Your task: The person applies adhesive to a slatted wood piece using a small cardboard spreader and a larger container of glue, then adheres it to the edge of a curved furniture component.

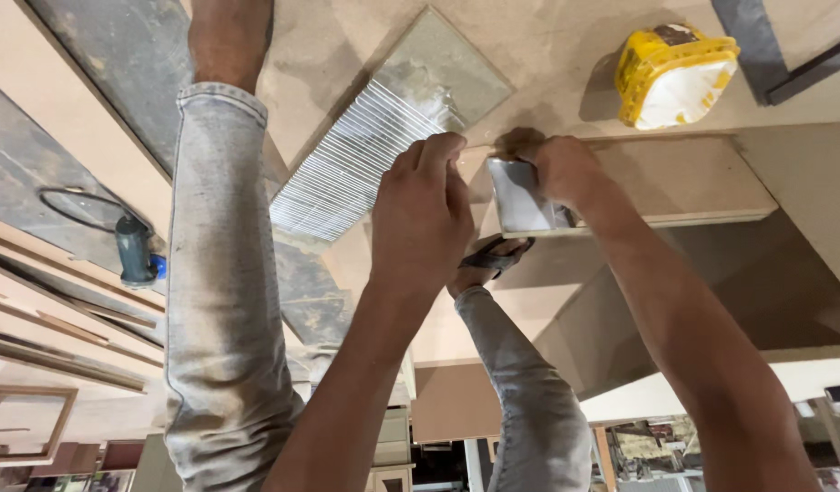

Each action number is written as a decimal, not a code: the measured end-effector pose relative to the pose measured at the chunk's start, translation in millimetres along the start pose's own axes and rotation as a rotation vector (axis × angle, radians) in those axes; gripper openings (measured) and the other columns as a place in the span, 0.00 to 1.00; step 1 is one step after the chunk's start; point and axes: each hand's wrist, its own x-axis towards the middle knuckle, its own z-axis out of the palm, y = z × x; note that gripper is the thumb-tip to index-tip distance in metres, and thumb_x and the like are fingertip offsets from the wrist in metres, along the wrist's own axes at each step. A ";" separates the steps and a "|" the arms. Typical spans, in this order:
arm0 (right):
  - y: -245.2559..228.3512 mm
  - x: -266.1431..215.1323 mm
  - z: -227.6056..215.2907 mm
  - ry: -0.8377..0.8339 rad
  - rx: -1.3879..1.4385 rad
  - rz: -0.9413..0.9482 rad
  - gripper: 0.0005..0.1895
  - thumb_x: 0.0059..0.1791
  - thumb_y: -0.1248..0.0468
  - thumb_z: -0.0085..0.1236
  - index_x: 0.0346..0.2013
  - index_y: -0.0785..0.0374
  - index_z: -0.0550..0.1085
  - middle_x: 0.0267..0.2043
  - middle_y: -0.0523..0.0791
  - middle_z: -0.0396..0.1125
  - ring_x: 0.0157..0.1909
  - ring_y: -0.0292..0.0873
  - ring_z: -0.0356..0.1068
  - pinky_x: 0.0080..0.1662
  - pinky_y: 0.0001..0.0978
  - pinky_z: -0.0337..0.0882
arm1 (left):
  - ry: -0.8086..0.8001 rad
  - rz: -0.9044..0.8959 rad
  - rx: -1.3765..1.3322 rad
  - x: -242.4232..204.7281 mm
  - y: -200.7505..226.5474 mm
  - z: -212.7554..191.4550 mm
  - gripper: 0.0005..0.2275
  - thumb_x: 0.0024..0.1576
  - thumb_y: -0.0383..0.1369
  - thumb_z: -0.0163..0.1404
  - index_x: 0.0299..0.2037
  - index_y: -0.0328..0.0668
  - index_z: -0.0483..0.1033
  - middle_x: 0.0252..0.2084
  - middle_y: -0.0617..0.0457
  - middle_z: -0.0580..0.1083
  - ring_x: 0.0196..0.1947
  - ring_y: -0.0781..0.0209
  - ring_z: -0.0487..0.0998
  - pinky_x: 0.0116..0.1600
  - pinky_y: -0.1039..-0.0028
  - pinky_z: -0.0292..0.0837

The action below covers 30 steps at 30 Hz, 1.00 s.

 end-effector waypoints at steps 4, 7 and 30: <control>-13.3 -67.6 -6.3 0.155 0.069 -0.142 0.23 0.40 0.69 0.57 0.50 0.55 0.79 0.45 0.51 0.75 0.47 0.55 0.75 0.50 0.47 0.74 | -0.013 -0.001 0.003 -1.0 1.5 0.0 0.10 0.59 0.20 0.46 0.49 0.33 0.73 0.42 0.40 0.77 0.44 0.41 0.78 0.48 0.56 0.74; -27.8 -133.8 -12.5 0.179 0.142 -0.210 0.23 0.38 0.72 0.57 0.47 0.60 0.79 0.46 0.49 0.75 0.49 0.53 0.74 0.52 0.44 0.75 | 0.007 0.016 -0.013 2.2 9.5 -4.6 0.10 0.58 0.20 0.45 0.48 0.32 0.74 0.42 0.39 0.77 0.42 0.40 0.78 0.47 0.55 0.73; -153.7 -290.9 -265.3 0.903 2.541 -0.165 0.17 0.51 0.73 0.56 0.55 0.71 0.74 0.51 0.49 0.73 0.55 0.44 0.73 0.59 0.36 0.73 | -0.169 0.176 -0.100 68.2 158.5 -249.4 0.11 0.61 0.20 0.47 0.52 0.34 0.75 0.45 0.45 0.80 0.42 0.60 0.82 0.45 0.73 0.77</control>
